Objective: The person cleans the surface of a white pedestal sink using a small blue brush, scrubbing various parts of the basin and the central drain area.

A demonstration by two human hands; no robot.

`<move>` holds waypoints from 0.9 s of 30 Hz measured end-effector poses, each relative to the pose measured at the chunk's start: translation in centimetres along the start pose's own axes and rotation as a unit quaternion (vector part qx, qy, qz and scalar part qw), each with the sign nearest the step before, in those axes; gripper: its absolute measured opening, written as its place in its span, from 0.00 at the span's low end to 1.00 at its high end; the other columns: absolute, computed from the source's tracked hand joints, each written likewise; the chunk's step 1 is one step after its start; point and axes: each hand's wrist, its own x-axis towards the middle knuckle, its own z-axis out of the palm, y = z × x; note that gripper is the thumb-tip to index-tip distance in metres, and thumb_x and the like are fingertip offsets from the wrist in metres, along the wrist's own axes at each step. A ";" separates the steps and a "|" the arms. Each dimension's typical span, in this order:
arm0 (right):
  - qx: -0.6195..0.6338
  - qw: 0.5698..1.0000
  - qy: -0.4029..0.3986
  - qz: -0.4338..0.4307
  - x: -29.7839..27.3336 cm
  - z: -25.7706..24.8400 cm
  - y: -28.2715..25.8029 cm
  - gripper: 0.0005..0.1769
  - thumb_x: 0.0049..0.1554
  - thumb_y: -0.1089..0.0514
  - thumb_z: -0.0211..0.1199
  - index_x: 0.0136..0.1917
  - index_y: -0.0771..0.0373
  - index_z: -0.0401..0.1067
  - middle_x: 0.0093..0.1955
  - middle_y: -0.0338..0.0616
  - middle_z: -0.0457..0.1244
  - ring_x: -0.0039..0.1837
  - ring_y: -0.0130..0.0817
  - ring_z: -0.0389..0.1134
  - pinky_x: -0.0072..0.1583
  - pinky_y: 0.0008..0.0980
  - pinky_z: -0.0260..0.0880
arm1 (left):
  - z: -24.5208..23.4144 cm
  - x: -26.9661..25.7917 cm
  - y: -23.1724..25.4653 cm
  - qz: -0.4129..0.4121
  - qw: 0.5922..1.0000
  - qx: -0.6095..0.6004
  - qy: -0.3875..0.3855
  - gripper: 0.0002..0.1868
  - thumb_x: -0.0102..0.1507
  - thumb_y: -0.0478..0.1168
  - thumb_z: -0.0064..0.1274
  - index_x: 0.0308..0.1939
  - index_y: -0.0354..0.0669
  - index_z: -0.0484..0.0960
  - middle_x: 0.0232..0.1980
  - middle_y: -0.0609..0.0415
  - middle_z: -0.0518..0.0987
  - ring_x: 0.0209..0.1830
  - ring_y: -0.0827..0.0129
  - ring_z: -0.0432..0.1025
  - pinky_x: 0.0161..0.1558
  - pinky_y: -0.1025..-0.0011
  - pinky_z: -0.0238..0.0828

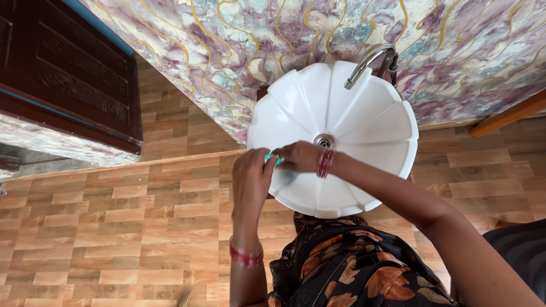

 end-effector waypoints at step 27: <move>-0.091 0.995 -0.032 -0.006 -12.2 -1.2 -1.5 0.19 0.55 0.54 0.66 0.57 0.65 0.72 0.46 0.50 0.71 0.43 0.48 0.73 0.46 0.44 0.74 | 6.0 -6.3 9.0 -0.007 0.984 0.005 -0.178 0.15 0.66 0.48 0.54 0.36 0.39 0.76 0.34 0.53 0.73 0.36 0.62 0.69 0.41 0.64 0.67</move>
